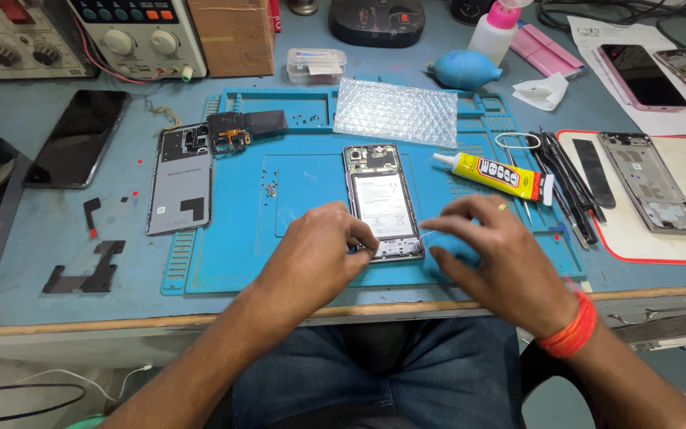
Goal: The person works on a disassembled smartphone at a repair bench, first peeling a protective layer and adjusting the battery inside the phone frame by hand, then using a screwdriver to work on the phone's internal components while steadying the device with the other hand.
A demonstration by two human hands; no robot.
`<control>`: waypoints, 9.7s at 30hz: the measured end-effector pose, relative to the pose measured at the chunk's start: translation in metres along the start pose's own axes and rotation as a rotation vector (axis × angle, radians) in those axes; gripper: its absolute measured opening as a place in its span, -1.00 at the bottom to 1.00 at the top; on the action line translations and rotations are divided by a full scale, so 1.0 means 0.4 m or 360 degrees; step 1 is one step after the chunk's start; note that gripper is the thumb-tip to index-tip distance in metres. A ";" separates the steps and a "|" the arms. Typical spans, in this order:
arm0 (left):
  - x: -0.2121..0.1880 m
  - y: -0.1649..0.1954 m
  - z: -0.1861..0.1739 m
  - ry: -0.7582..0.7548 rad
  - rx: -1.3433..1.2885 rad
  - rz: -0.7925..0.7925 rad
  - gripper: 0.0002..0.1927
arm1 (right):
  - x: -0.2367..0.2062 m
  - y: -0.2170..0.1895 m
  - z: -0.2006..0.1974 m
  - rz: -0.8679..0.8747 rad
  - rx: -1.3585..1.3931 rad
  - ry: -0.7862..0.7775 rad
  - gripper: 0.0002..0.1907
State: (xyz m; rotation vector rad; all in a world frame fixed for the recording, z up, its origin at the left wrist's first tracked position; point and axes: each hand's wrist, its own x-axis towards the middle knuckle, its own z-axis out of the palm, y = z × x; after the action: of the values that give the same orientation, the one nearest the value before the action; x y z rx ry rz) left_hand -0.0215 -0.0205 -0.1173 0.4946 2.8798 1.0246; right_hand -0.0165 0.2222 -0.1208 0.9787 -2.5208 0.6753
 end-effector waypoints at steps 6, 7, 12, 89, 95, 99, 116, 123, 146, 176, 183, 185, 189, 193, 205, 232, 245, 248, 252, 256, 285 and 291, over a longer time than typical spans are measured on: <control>-0.029 0.014 0.025 0.0194 0.0174 0.0284 -0.85 | -0.027 -0.037 0.023 -0.0005 -0.0024 -0.0050 -0.63; -0.036 0.016 0.028 0.0223 0.0190 0.0322 -0.85 | -0.029 -0.039 0.024 0.0006 -0.0031 -0.0043 -0.63; -0.067 0.012 0.040 0.0279 0.0405 0.0557 -0.69 | -0.034 -0.048 0.025 -0.0064 -0.0128 0.0057 -0.63; 0.035 -0.044 0.104 0.0296 -0.1744 0.0147 -0.46 | 0.006 0.067 0.110 0.0871 0.1885 0.0440 -0.61; 0.029 -0.051 0.105 0.0330 -0.1656 0.0131 -0.55 | 0.002 0.060 0.109 0.0870 0.1824 0.0331 -0.52; 0.031 -0.046 0.103 0.0313 -0.1668 0.0087 -0.54 | 0.003 0.061 0.107 0.0920 0.1774 0.0263 -0.61; 0.029 -0.063 0.096 0.0173 -0.1649 0.0058 -0.48 | 0.001 0.078 0.109 0.0991 0.1807 0.0101 -0.73; 0.033 -0.076 0.100 0.0144 -0.1710 0.0060 -0.56 | 0.007 0.078 0.113 0.0991 0.1881 0.0055 -0.74; 0.031 -0.107 0.106 0.0148 -0.1670 0.0013 -0.56 | 0.016 0.082 0.141 0.0932 0.1879 -0.0159 -0.63; 0.027 -0.149 0.113 0.0029 -0.1657 0.0023 -0.55 | -0.004 0.104 0.201 0.1015 0.1968 -0.0052 -0.74; 0.025 -0.146 0.119 0.0122 -0.1643 0.0041 -0.58 | 0.001 0.088 0.185 0.0929 0.1862 -0.0128 -0.67; 0.025 -0.148 0.120 0.0140 -0.1671 0.0042 -0.58 | 0.004 0.089 0.184 0.0931 0.1902 -0.0145 -0.64; 0.025 -0.153 0.123 0.0146 -0.1692 0.0061 -0.57 | 0.006 0.091 0.190 0.0948 0.1922 -0.0150 -0.63; 0.023 -0.157 0.123 0.0142 -0.1619 0.0059 -0.56 | 0.001 0.090 0.203 0.0984 0.1922 -0.0130 -0.68; 0.024 -0.205 0.160 0.0130 -0.1576 0.0098 -0.65 | -0.006 0.090 0.283 0.0993 0.1872 -0.0049 -0.70; 0.032 -0.154 0.077 -0.0228 -0.1779 -0.0076 -0.56 | 0.009 0.076 0.178 0.0996 0.1891 -0.0085 -0.71; 0.028 -0.158 0.088 -0.0120 -0.1664 -0.0026 -0.57 | 0.012 0.062 0.169 0.1057 0.1912 -0.0114 -0.59; 0.026 -0.154 0.096 -0.0121 -0.1655 -0.0027 -0.55 | 0.011 0.062 0.166 0.0994 0.1939 -0.0183 -0.55; 0.022 -0.147 0.094 -0.0138 -0.1635 -0.0014 -0.54 | 0.010 0.062 0.160 0.1025 0.1937 -0.0212 -0.55; 0.020 -0.148 0.077 -0.0242 -0.1663 -0.0018 -0.50 | 0.011 0.063 0.154 0.1025 0.1933 -0.0204 -0.51; 0.033 -0.082 0.081 -0.0045 -0.1643 0.0002 -0.53 | 0.006 0.093 0.072 0.0887 0.2216 -0.0456 -0.38; 0.042 -0.004 0.118 -0.0032 -0.1580 -0.0003 -0.51 | -0.034 0.112 0.020 0.0966 0.2151 -0.0398 -0.41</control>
State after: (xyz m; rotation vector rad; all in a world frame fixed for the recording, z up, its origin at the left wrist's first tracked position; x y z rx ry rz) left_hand -0.0309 0.0121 -0.1540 0.3888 1.9451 2.1576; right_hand -0.0397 0.2541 -0.1473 0.5374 -2.3341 2.7512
